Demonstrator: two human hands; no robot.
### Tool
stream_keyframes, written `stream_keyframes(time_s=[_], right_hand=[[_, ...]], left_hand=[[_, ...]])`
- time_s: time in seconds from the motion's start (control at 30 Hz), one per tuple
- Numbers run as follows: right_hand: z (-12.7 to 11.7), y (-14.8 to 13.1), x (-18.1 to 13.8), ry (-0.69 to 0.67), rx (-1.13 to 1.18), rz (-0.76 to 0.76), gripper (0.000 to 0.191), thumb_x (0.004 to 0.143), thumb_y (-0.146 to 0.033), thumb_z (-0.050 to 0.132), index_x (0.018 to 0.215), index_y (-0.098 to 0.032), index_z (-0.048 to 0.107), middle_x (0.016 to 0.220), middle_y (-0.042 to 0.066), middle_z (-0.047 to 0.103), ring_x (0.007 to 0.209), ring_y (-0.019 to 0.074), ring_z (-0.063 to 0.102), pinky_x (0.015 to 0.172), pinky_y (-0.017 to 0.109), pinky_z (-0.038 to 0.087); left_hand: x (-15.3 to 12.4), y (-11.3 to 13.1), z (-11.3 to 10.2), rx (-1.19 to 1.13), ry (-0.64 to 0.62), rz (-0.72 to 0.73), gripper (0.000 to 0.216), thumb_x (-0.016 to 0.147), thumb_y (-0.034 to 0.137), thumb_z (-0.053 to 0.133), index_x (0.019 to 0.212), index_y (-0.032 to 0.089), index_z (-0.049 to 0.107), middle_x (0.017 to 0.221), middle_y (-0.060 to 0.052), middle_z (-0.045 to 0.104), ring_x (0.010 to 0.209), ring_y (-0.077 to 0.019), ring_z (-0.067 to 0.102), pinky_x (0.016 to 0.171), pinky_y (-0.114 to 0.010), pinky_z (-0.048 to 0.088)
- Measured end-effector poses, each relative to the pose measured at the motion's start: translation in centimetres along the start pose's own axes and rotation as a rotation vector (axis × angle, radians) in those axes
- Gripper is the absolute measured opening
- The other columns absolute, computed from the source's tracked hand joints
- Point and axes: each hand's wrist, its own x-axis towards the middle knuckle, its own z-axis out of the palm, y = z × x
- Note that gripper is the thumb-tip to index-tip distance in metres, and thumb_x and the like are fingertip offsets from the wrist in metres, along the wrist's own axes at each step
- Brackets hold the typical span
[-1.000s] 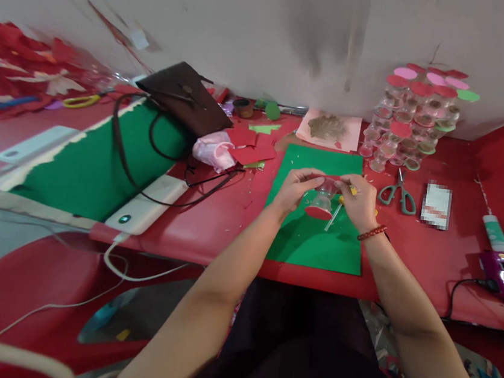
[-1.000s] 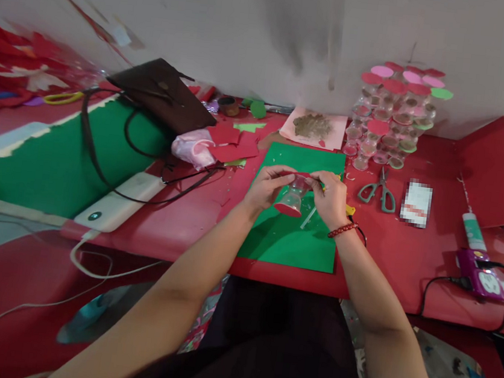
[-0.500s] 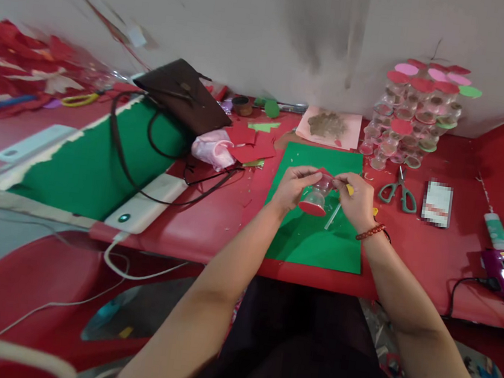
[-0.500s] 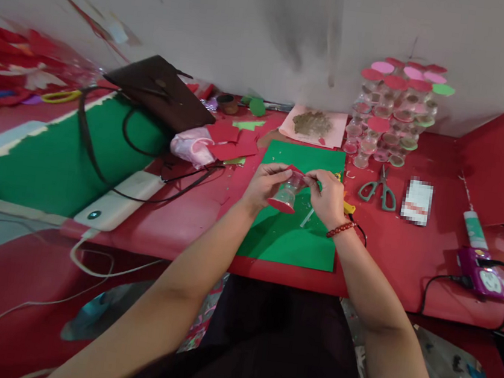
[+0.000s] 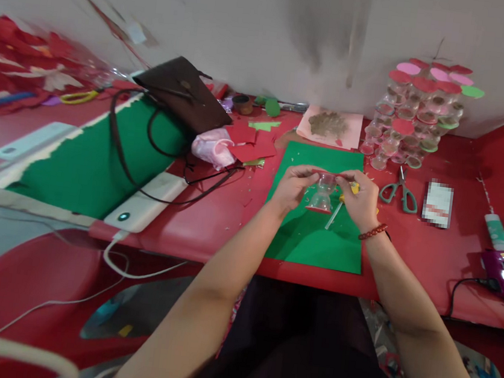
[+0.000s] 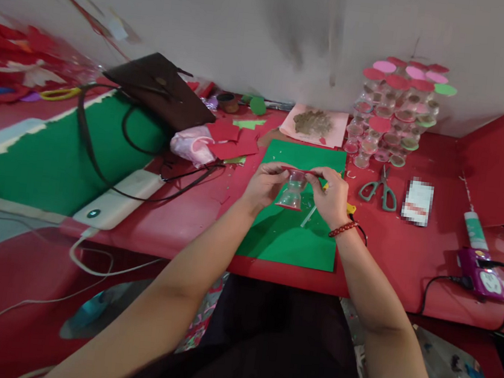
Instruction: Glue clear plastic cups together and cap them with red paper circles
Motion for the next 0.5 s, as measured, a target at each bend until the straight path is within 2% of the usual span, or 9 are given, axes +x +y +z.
stream_keyframes(time_s=[0.13,0.23,0.37,0.5], right_hand=[[0.05,0.06,0.09,-0.002,0.024,0.033,0.008,0.090,-0.027,0.070,0.084,-0.024,0.073,0.085,0.001,0.078,0.082,0.0186,0.071,0.082,0.034,0.055],[0.04,0.07,0.13,0.015,-0.003,0.047,0.009,0.090,-0.027,0.070,0.081,-0.025,0.073,0.082,0.000,0.078,0.081,0.0190,0.071,0.084,0.035,0.055],[0.17,-0.06,-0.07,0.005,0.057,0.028,0.009,0.090,-0.029,0.070,0.084,-0.024,0.075,0.084,0.001,0.078,0.082,0.0193,0.072,0.082,0.035,0.055],[0.20,-0.17,-0.13,-0.009,0.089,0.047,0.008,0.089,-0.026,0.069,0.084,-0.024,0.075,0.083,0.001,0.078,0.080,0.0180,0.071,0.080,0.033,0.055]], left_hand=[[0.07,0.07,-0.04,-0.075,-0.009,-0.062,0.027,0.061,0.033,0.100,0.078,0.024,0.081,0.080,0.000,0.080,0.074,-0.0149,0.072,0.077,-0.029,0.056],[0.02,0.06,-0.07,-0.056,-0.052,-0.087,0.026,0.066,0.035,0.097,0.083,0.022,0.082,0.082,-0.003,0.080,0.076,-0.0164,0.073,0.078,-0.030,0.056],[0.03,-0.15,-0.19,-0.034,-0.006,-0.075,0.026,0.067,0.036,0.097,0.080,0.020,0.081,0.076,-0.001,0.078,0.070,-0.0153,0.071,0.075,-0.030,0.056],[-0.02,-0.10,-0.15,-0.077,-0.003,-0.071,0.029,0.066,0.039,0.098,0.082,0.022,0.079,0.080,0.000,0.079,0.072,-0.0149,0.072,0.074,-0.030,0.057]])
